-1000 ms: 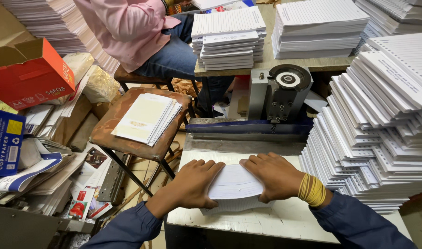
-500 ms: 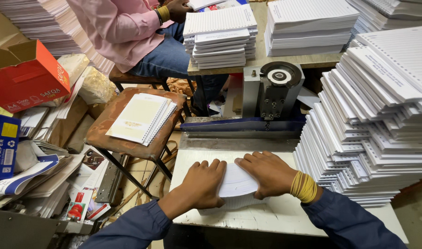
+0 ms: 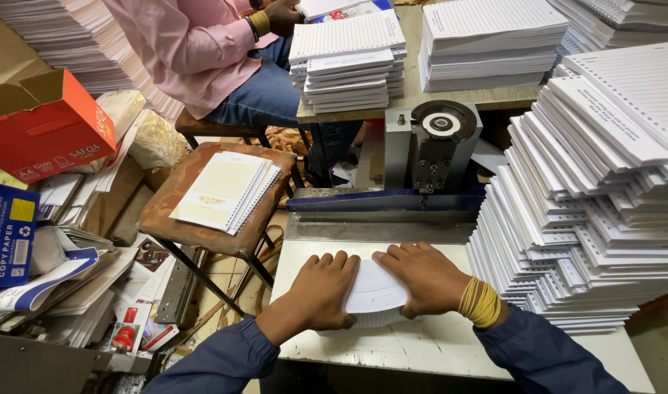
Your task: The person sits on the floor and repeatedly picks up stacks of lined paper sheets, aligns them, and places them onto a larger pile on a table. The person also handles a single sheet of paper, folding it in half before placing it on the table.
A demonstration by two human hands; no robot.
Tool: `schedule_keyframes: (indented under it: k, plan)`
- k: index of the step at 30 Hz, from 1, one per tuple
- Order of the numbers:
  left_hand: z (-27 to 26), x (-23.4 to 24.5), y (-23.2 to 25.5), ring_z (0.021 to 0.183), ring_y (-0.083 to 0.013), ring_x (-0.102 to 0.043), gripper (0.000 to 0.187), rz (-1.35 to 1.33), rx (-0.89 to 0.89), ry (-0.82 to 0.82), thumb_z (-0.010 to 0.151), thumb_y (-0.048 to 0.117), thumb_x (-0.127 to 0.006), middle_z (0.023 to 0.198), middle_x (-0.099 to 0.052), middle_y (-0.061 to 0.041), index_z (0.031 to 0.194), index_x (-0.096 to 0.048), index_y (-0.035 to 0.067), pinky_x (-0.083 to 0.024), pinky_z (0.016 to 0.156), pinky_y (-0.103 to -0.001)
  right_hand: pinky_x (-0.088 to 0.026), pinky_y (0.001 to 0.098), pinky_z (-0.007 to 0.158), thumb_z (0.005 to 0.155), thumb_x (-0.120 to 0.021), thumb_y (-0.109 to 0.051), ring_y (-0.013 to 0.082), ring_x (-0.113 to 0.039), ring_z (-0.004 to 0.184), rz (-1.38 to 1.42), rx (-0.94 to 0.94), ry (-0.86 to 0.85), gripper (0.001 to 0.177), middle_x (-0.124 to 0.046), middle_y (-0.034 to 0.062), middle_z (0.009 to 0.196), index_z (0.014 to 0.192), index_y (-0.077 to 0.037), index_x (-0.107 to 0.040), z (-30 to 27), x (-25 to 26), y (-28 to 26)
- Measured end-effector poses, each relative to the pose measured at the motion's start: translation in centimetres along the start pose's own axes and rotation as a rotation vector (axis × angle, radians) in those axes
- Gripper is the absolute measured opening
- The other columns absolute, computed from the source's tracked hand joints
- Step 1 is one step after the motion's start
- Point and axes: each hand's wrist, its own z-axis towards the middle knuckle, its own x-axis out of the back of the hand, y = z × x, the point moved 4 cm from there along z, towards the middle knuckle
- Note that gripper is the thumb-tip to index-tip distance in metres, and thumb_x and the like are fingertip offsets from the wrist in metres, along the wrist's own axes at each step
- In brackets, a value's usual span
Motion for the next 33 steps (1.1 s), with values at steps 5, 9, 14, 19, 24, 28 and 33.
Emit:
schedule_keyframes:
  k: [5,9,14,19,24,28,33]
  plan:
    - [1.0,-0.9,0.6,0.110,-0.0431,-0.060,0.102,0.034,0.008,0.010,0.071,0.065,-0.088,0.128,-0.060,-0.019,0.140,-0.046,0.003,-0.046,0.096,-0.055,-0.043,0.0486,0.104,0.068,-0.095,-0.050,0.0312,-0.055,0.124,0.010,-0.017,-0.002,0.116,-0.057,0.0075,0.140,0.163,-0.014,-0.038,-0.1,-0.1,0.0]
    - [0.9,0.8,0.8,0.109,-0.0417,-0.062,0.090,-0.032,0.023,-0.039,0.072,0.060,-0.088,0.124,-0.064,-0.016,0.134,-0.049,0.007,-0.048,0.094,-0.057,-0.044,0.0491,0.105,0.067,-0.097,-0.050,0.0314,-0.057,0.124,0.001,-0.001,0.019,0.115,-0.059,0.0079,0.139,0.161,-0.013,-0.040,0.1,0.4,0.1]
    - [0.1,3.2,1.1,0.099,-0.0425,-0.065,0.080,-0.023,-0.001,0.018,0.068,0.059,-0.088,0.115,-0.067,-0.014,0.122,-0.054,0.009,-0.050,0.089,-0.056,-0.042,0.0504,0.103,0.066,-0.097,-0.047,0.0332,-0.056,0.126,0.035,0.032,0.056,0.114,-0.059,0.0090,0.139,0.159,-0.013,-0.041,-0.8,2.5,-0.4]
    - [0.0,1.6,0.9,0.103,-0.0415,-0.063,0.094,-0.058,-0.010,-0.009,0.072,0.060,-0.086,0.120,-0.065,-0.015,0.140,-0.049,0.007,-0.048,0.094,-0.056,-0.043,0.0503,0.103,0.067,-0.097,-0.050,0.0331,-0.057,0.122,0.005,0.027,0.043,0.115,-0.058,0.0097,0.138,0.160,-0.013,-0.040,-0.3,0.4,-0.4]
    - [-0.2,0.6,0.9,0.101,-0.0428,-0.063,0.091,-0.096,-0.030,-0.020,0.071,0.057,-0.085,0.119,-0.065,-0.016,0.139,-0.049,0.007,-0.048,0.091,-0.057,-0.042,0.0506,0.107,0.073,-0.097,-0.049,0.0330,-0.055,0.125,0.023,0.004,-0.037,0.119,-0.055,0.0114,0.145,0.166,-0.012,-0.033,-0.3,-0.3,-0.8]
    - [0.2,2.1,0.7,0.099,-0.0416,-0.063,0.085,-0.066,-0.019,0.021,0.069,0.058,-0.087,0.117,-0.066,-0.013,0.129,-0.053,0.009,-0.048,0.090,-0.054,-0.044,0.0498,0.101,0.067,-0.097,-0.047,0.0340,-0.057,0.121,-0.008,0.030,0.049,0.114,-0.060,0.0102,0.137,0.160,-0.012,-0.040,-0.5,1.4,-0.4]
    - [-0.1,1.1,0.8,0.094,-0.0397,-0.063,0.084,-0.112,-0.032,0.005,0.068,0.056,-0.084,0.114,-0.066,-0.013,0.131,-0.053,0.009,-0.048,0.087,-0.053,-0.045,0.0490,0.098,0.068,-0.097,-0.051,0.0340,-0.059,0.117,-0.020,0.033,0.042,0.116,-0.060,0.0097,0.134,0.161,-0.011,-0.041,-0.7,0.1,-0.6]
